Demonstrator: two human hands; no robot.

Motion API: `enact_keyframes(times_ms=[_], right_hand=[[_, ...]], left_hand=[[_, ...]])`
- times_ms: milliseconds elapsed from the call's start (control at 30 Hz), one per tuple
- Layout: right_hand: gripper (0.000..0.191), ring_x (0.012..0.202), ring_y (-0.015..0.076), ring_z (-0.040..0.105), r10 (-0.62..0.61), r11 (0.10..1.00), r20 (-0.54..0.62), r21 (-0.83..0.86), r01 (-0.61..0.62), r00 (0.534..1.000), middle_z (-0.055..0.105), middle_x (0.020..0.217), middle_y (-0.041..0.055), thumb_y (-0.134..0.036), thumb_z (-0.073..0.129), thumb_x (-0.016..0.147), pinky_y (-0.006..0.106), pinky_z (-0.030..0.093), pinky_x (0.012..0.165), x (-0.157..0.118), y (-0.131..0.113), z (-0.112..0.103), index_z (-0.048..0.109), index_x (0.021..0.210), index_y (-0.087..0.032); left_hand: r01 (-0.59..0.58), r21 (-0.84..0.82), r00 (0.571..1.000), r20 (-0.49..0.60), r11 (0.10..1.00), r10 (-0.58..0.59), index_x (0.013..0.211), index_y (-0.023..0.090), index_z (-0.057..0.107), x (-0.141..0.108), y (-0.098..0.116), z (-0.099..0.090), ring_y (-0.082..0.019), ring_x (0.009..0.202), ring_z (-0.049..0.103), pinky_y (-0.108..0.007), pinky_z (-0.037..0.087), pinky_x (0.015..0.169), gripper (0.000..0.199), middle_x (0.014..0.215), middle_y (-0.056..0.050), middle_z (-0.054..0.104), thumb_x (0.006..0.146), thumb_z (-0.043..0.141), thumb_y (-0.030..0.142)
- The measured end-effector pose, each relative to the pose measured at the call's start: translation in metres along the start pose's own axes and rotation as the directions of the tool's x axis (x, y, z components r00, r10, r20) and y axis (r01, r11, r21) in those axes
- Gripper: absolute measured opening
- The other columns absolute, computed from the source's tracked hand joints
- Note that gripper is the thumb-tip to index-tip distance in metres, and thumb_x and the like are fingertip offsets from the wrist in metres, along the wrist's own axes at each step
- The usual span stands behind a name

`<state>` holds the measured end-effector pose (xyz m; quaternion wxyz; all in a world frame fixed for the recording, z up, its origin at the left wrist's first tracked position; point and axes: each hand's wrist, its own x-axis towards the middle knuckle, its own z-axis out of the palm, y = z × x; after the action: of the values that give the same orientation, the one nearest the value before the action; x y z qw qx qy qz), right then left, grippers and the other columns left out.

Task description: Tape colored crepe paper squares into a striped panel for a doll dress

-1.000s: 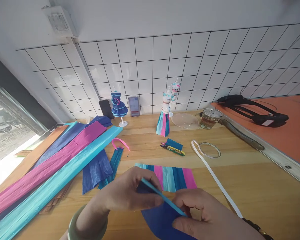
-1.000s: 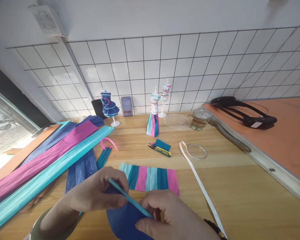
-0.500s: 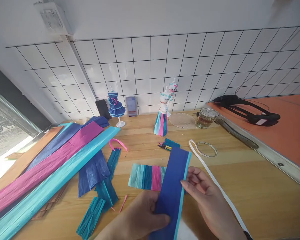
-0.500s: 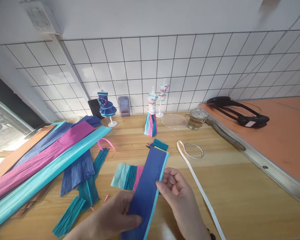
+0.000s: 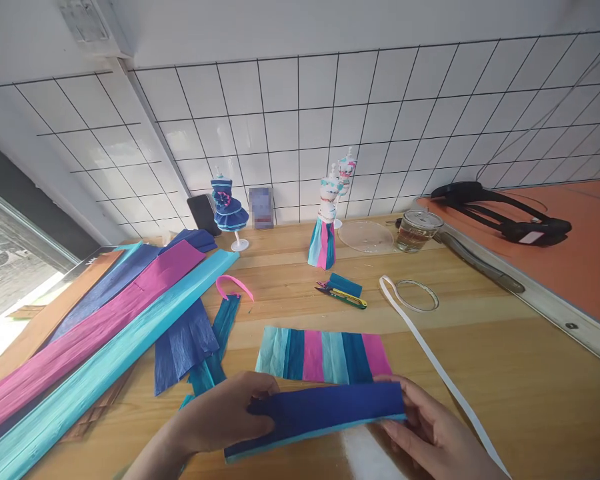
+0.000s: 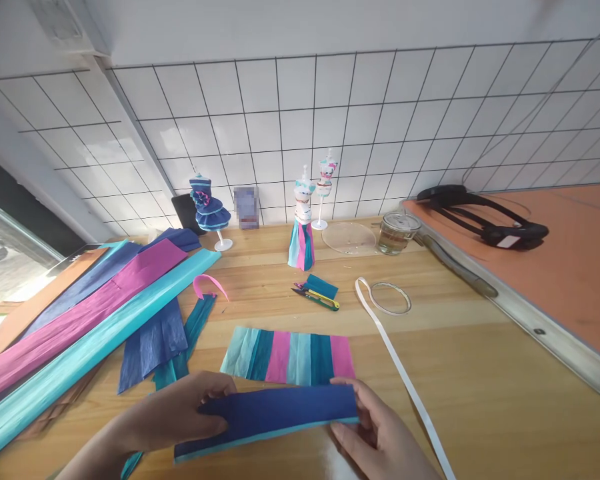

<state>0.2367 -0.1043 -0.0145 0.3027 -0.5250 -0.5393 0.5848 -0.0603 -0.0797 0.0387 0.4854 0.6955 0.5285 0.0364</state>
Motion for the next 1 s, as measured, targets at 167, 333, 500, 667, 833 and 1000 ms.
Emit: enact_keyframes(times_ms=[167,333,500,667,833,1000], right_hand=[[0.039,0.053,0.0127,0.055,0.022,1.000,-0.117,-0.005,-0.023,0.993,0.061,0.068,-0.0019,-0.052,0.051,0.081,0.021,0.047,0.052,0.007,0.003,0.001,0.055,0.108,-0.023],[0.026,0.050,0.0142,0.056,-0.100,0.947,-0.114,-0.316,0.060,0.988,0.059,0.055,-0.0032,-0.046,0.050,0.082,0.019,0.047,0.050,0.011,0.010,-0.010,0.064,0.089,-0.025],[0.024,0.059,0.0148,0.063,-0.255,0.827,-0.114,-0.540,0.156,0.960,0.070,0.074,-0.0001,-0.045,0.050,0.082,0.018,0.051,0.053,0.011,0.016,-0.023,0.065,0.082,-0.025],[0.029,0.048,0.0134,0.058,-0.215,0.808,-0.069,-0.573,0.138,0.974,0.063,0.058,-0.0021,-0.042,0.042,0.088,0.019,0.049,0.048,0.007,0.017,-0.026,0.065,0.089,-0.026],[0.029,0.065,0.0153,0.063,-0.171,0.822,-0.148,-0.566,0.059,0.974,0.068,0.080,0.0019,-0.043,0.041,0.089,0.022,0.051,0.060,0.006,0.014,-0.025,0.062,0.094,-0.025],[0.027,0.076,0.0173,0.065,-0.138,0.844,-0.218,-0.536,0.000,0.966,0.068,0.083,0.0025,-0.044,0.042,0.086,0.025,0.051,0.069,0.009,0.013,-0.023,0.058,0.094,-0.025]], left_hand=[[0.006,0.066,1.000,0.007,0.998,-0.006,0.087,0.022,0.064,0.003,-0.002,-0.002,-0.015,0.075,0.057,-0.023,0.040,0.063,0.022,0.081,0.002,0.063,0.069,0.052,0.018],[0.074,0.006,0.990,-0.118,0.997,-0.072,0.087,0.021,0.064,0.005,-0.010,-0.008,-0.015,0.072,0.056,-0.022,0.041,0.060,0.020,0.080,0.002,0.061,0.067,0.059,0.025],[0.177,-0.152,0.946,-0.247,0.972,-0.210,0.089,0.018,0.057,0.010,-0.026,-0.008,-0.010,0.048,0.043,-0.019,0.037,0.042,0.025,0.055,0.009,0.039,0.066,0.058,0.028],[0.186,-0.314,0.935,-0.234,0.931,-0.266,0.077,0.017,0.051,0.012,-0.041,0.003,-0.010,0.037,0.046,-0.021,0.038,0.039,0.024,0.044,0.011,0.039,0.066,0.055,0.037],[0.239,-0.339,0.916,-0.232,0.910,-0.327,0.062,0.019,0.046,0.019,-0.051,0.009,-0.009,0.029,0.043,-0.020,0.029,0.032,0.030,0.035,0.007,0.049,0.064,0.055,0.048],[0.252,-0.322,0.909,-0.243,0.913,-0.337,0.065,0.020,0.045,0.025,-0.057,0.010,-0.010,0.027,0.045,-0.018,0.026,0.029,0.030,0.036,0.008,0.051,0.064,0.058,0.048]])
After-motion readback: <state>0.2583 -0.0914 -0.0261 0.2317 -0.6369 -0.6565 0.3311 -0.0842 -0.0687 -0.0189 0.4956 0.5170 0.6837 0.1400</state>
